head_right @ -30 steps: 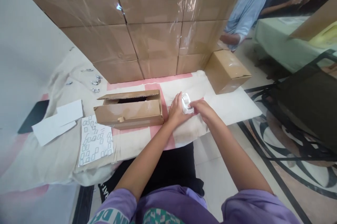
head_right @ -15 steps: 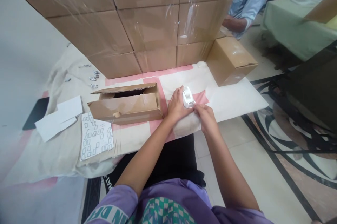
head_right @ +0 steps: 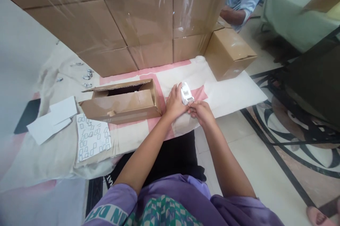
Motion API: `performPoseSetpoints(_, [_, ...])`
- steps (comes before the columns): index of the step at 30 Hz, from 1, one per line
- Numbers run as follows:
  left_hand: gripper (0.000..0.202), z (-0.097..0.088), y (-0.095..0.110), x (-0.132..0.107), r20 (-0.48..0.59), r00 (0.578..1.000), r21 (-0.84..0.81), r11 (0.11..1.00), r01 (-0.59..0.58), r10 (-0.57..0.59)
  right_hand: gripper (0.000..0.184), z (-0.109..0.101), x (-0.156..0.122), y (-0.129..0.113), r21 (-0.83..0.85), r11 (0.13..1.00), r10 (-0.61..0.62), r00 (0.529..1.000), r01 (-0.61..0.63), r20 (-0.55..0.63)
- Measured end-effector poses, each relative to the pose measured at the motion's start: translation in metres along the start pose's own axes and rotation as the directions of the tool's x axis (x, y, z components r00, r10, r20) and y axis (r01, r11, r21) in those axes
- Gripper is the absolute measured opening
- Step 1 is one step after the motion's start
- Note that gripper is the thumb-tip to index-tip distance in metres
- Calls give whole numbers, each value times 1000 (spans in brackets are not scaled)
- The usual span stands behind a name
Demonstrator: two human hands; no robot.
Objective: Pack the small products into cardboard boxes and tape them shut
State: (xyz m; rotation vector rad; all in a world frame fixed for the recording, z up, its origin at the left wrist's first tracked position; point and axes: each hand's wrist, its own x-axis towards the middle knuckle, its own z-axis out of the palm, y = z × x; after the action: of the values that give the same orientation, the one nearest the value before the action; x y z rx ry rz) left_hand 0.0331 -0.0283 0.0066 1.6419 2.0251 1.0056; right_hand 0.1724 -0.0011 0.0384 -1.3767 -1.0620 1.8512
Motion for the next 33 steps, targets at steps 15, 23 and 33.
performPoseSetpoints(15, [104,0,1,-1,-19,1000,52,998,-23,24,28,4,1,7,-39,995,-91,995,89,-35])
performPoseSetpoints(23, [71,-37,23,-61,2,967,-50,966,-253,253,34,18,-59,30,-86,865,-498,867,495,-25])
performPoseSetpoints(33, [28,-147,-12,-221,-362,929,-196,967,-164,84,13,97,-122,51,-118,573,-562,494,811,663])
